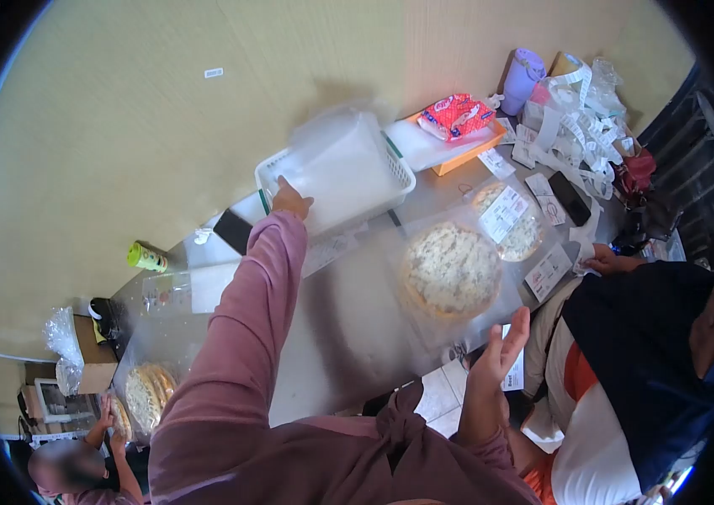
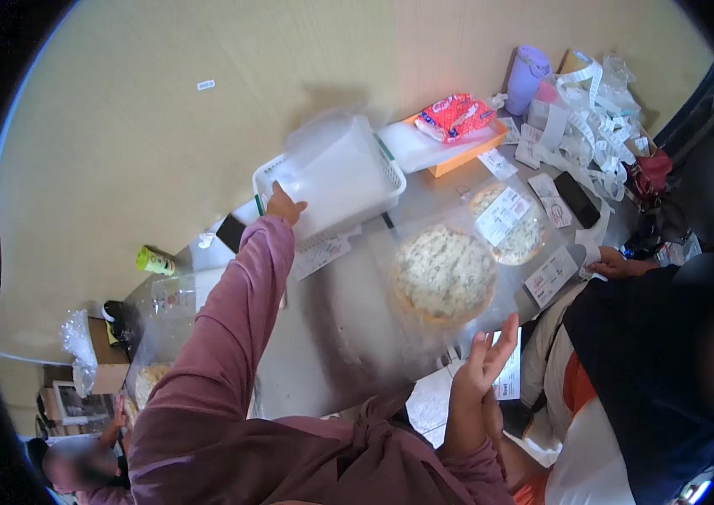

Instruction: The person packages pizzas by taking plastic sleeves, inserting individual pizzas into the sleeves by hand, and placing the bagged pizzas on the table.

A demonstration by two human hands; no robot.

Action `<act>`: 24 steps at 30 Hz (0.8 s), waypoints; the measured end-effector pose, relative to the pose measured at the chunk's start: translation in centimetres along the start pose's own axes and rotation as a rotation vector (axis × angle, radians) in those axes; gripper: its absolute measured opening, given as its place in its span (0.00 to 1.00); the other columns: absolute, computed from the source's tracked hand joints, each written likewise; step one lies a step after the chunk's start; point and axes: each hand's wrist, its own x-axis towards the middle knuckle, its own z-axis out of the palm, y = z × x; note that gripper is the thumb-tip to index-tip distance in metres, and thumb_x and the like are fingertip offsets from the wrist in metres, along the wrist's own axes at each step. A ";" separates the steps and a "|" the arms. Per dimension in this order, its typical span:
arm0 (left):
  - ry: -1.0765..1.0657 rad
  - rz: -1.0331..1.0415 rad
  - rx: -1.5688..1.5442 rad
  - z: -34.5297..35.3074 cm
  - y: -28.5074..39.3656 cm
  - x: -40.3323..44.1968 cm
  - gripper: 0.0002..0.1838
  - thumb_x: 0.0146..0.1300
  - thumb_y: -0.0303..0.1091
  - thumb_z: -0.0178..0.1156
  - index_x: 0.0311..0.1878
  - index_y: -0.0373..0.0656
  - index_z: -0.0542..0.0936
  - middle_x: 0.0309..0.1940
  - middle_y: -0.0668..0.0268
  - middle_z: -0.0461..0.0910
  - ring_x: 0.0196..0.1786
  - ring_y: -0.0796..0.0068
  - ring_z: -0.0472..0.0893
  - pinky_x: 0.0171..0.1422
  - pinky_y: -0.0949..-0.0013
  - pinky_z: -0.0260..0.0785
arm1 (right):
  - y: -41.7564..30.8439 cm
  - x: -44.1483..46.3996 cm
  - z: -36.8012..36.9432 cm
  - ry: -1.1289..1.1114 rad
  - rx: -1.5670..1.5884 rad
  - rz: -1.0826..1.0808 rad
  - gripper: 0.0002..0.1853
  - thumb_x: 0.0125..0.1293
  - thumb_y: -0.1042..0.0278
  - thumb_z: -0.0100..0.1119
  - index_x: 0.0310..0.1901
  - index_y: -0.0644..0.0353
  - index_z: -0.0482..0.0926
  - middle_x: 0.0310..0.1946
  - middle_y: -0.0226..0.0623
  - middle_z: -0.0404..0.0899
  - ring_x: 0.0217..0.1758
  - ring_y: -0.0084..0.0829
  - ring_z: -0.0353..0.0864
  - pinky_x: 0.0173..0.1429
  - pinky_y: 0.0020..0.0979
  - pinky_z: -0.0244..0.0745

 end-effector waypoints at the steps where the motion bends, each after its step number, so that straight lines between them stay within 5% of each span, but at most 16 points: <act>1: 0.007 0.007 -0.001 -0.3 0.7 -0.3 0.51 0.49 0.44 0.67 0.68 0.36 0.46 0.63 0.48 0.58 0.64 0.52 0.62 0.60 0.58 0.63 | -0.5 -0.1 0.1 0.002 0.007 -0.007 0.31 0.64 0.69 0.49 0.66 0.63 0.49 0.68 0.44 0.47 0.72 0.35 0.43 0.71 0.39 0.35; 3: 0.076 0.151 0.441 -0.6 2.6 -1.7 0.51 0.51 0.52 0.63 0.69 0.39 0.45 0.66 0.54 0.55 0.67 0.56 0.58 0.64 0.57 0.60 | -1.5 -0.2 0.4 -0.046 -0.020 -0.076 0.29 0.63 0.71 0.48 0.65 0.64 0.51 0.68 0.44 0.47 0.72 0.35 0.43 0.71 0.39 0.34; 6: 0.049 0.442 0.528 1.9 2.7 -0.7 0.49 0.52 0.59 0.57 0.69 0.42 0.48 0.68 0.60 0.52 0.69 0.59 0.53 0.68 0.53 0.52 | -1.2 -0.7 0.4 -0.109 -0.039 -0.147 0.27 0.63 0.73 0.48 0.62 0.66 0.54 0.68 0.46 0.47 0.72 0.37 0.43 0.71 0.39 0.36; 9: -0.113 0.276 0.563 3.4 2.9 -0.7 0.49 0.51 0.61 0.57 0.68 0.41 0.50 0.68 0.60 0.50 0.70 0.60 0.49 0.70 0.49 0.46 | 0.4 -1.4 -0.4 -0.177 -0.049 -0.181 0.24 0.61 0.78 0.49 0.59 0.66 0.57 0.68 0.48 0.45 0.71 0.38 0.45 0.70 0.38 0.40; 14: -0.234 0.267 0.648 2.3 2.2 0.5 0.33 0.60 0.57 0.48 0.64 0.47 0.62 0.67 0.60 0.54 0.68 0.64 0.58 0.69 0.46 0.48 | 0.9 -2.9 -0.7 -0.228 0.111 -0.038 0.21 0.61 0.81 0.49 0.56 0.67 0.60 0.67 0.47 0.46 0.67 0.36 0.55 0.67 0.34 0.51; 17: -0.111 0.383 0.626 2.0 1.1 0.2 0.24 0.65 0.49 0.43 0.58 0.47 0.71 0.59 0.57 0.68 0.62 0.63 0.67 0.65 0.52 0.57 | -0.4 -3.3 -0.1 -0.237 0.201 -0.042 0.20 0.61 0.81 0.50 0.55 0.67 0.61 0.66 0.46 0.52 0.65 0.36 0.58 0.65 0.33 0.54; 20: 0.040 0.427 0.338 0.4 0.9 -1.5 0.23 0.66 0.48 0.42 0.52 0.42 0.75 0.47 0.55 0.77 0.54 0.57 0.74 0.58 0.58 0.64 | -1.3 -3.3 -0.1 -0.281 0.161 -0.101 0.19 0.60 0.80 0.52 0.54 0.67 0.64 0.63 0.46 0.57 0.64 0.36 0.60 0.65 0.34 0.55; 24: -0.025 0.550 -0.231 -4.2 0.6 -7.1 0.20 0.66 0.47 0.46 0.44 0.41 0.78 0.32 0.60 0.79 0.37 0.68 0.77 0.50 0.64 0.66 | -3.1 -4.3 1.0 -0.353 -0.016 -0.104 0.22 0.58 0.78 0.54 0.56 0.64 0.64 0.62 0.44 0.60 0.65 0.35 0.60 0.64 0.37 0.57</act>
